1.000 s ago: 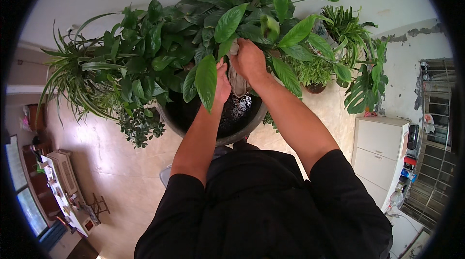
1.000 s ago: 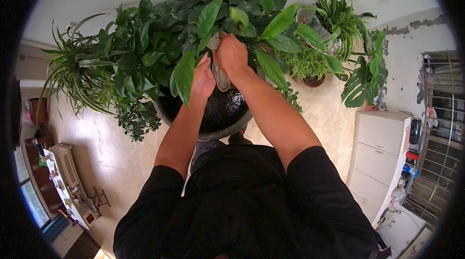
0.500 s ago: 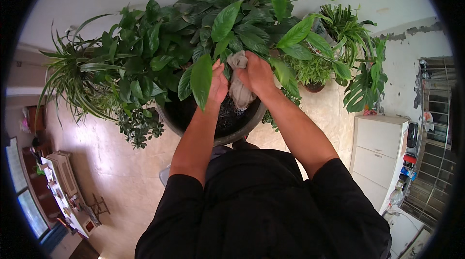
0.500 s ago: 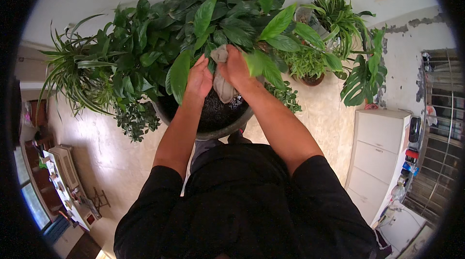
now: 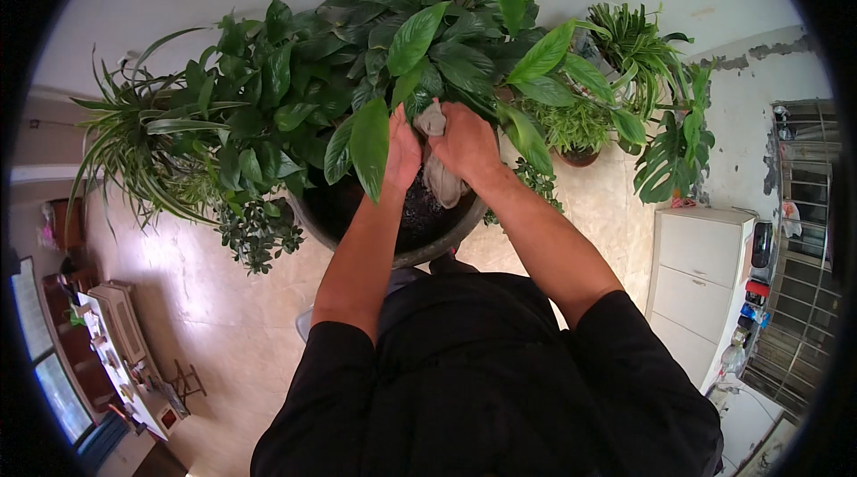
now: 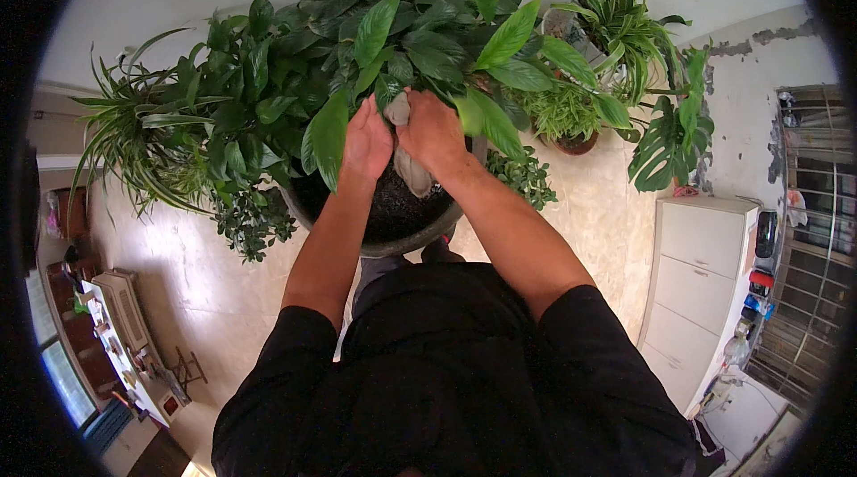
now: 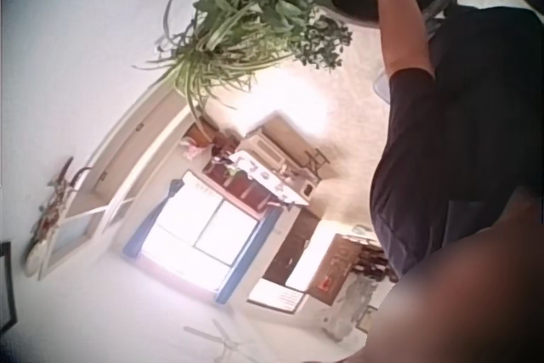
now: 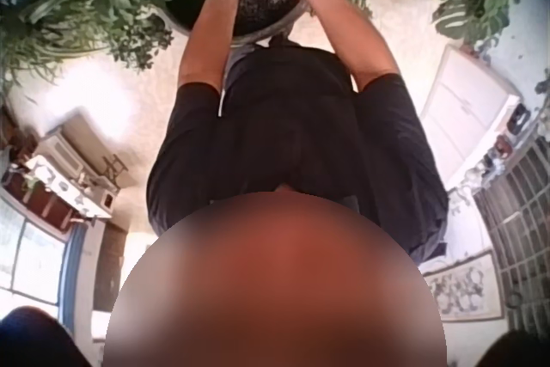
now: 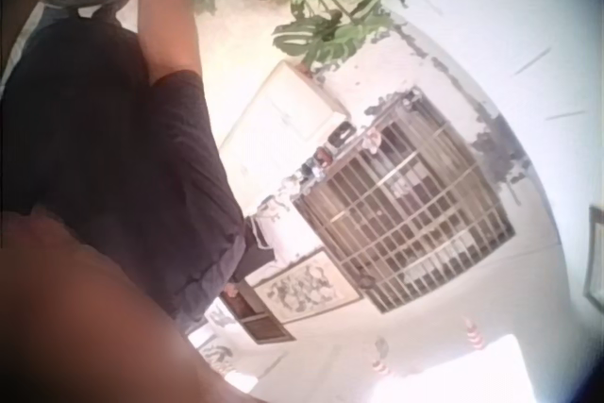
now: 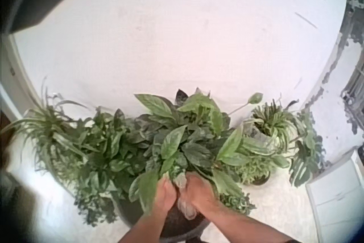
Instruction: The person wipes the leaves of several potted plants with a cloth. They systematically clean the leaves of a spider plant and a large leafy plant, moving from one leaf to the next.
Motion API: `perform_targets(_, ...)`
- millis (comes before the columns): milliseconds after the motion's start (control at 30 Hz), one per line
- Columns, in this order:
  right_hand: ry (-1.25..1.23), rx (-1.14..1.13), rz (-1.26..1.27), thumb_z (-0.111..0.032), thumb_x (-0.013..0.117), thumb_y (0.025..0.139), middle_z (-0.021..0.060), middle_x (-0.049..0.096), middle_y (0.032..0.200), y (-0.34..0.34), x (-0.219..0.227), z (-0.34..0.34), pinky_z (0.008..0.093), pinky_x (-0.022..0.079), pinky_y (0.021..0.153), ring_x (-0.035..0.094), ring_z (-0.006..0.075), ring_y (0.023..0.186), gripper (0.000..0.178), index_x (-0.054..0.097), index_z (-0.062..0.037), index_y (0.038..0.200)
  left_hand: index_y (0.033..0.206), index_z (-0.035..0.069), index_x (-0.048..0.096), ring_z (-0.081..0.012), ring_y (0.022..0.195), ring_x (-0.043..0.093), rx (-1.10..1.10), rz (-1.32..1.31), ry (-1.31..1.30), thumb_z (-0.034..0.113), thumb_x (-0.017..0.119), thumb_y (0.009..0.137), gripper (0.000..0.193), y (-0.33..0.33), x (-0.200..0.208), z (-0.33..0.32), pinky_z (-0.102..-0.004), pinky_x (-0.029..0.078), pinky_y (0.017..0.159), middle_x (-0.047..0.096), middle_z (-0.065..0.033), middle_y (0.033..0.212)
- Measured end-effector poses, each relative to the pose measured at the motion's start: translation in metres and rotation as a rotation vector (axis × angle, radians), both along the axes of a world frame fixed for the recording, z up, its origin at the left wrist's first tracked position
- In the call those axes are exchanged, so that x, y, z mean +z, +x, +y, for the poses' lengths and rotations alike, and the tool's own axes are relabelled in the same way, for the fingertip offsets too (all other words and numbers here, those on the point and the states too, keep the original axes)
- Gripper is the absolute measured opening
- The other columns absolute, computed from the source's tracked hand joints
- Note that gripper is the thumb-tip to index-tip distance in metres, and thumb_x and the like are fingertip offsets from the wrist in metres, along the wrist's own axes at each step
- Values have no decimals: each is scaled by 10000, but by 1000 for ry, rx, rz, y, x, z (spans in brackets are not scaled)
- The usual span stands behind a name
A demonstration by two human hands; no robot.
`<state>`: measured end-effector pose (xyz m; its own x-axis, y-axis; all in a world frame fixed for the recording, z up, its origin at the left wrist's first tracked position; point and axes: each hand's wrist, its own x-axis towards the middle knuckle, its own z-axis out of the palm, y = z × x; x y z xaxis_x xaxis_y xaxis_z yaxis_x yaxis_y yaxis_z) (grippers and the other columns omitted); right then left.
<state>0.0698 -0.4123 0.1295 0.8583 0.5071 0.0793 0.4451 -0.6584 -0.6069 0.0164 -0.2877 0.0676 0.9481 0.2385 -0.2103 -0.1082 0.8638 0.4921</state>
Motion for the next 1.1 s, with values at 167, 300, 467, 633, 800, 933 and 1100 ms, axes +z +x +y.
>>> perform_targets(167, -14, -5, -97, -170, 729, 805, 191, 663, 1034, 16, 9, 35, 491, 561, 831, 676, 410, 974, 328, 666, -32, 1095, 1554, 49, 369, -248, 1433, 433, 20, 87, -7, 354, 368, 1131, 522, 2, 0, -4, -400, 323, 1216, 449, -91, 1570)
perform_targets(300, -135, 13, -117, -159, 727, 802, 180, 664, 1080, 22, 6, 45, 508, 574, 816, 684, 424, 943, 334, 656, -39, 1106, 1549, 56, 387, -269, 1417, 454, 65, 160, -8, 394, 353, 1129, 540, 2, 9, -5, -416, 348, 1198, 460, -99, 1564)
perform_targets(467, -256, 131, 37, -144, 726, 789, 195, 659, 1122, -2, 3, 17, 505, 571, 841, 683, 423, 977, 378, 656, -24, 1140, 1544, 63, 402, -276, 1406, 464, -10, 57, -46, 443, 368, 1118, 571, -2, -6, 2, -417, 360, 1188, 484, -102, 1545)
perform_targets(633, -107, 77, 22, -132, 756, 753, 205, 654, 1107, -9, 5, 2, 470, 557, 880, 659, 412, 1049, 473, 644, 28, 1184, 1559, 48, 379, -274, 1428, 442, -12, -54, -130, 463, 392, 1108, 613, 0, -51, 10, -408, 326, 1214, 459, -107, 1566)
perform_targets(800, 21, 27, -72, -125, 764, 779, 215, 628, 1091, 14, 7, 21, 499, 557, 841, 645, 447, 1007, 395, 633, -2, 1130, 1572, 34, 351, -271, 1465, 394, -11, 16, -20, 458, 405, 1105, 633, 4, -26, 4, -411, 280, 1241, 406, -106, 1604)
perform_targets(933, -74, 54, -66, -130, 747, 798, 217, 625, 1088, 13, 4, 23, 520, 561, 818, 651, 460, 967, 363, 607, -27, 1117, 1571, 28, 349, -281, 1461, 403, 36, 24, 30, 463, 397, 1103, 641, 6, -49, 7, -414, 280, 1242, 428, -123, 1588)
perform_targets(1100, -135, 83, 26, -121, 712, 804, 224, 631, 1083, -16, -2, -12, 541, 559, 797, 656, 474, 945, 340, 591, -28, 1108, 1571, 22, 342, -316, 1420, 465, -57, -100, -79, 463, 395, 1100, 648, 4, -27, 6, -447, 330, 1220, 476, -168, 1548)
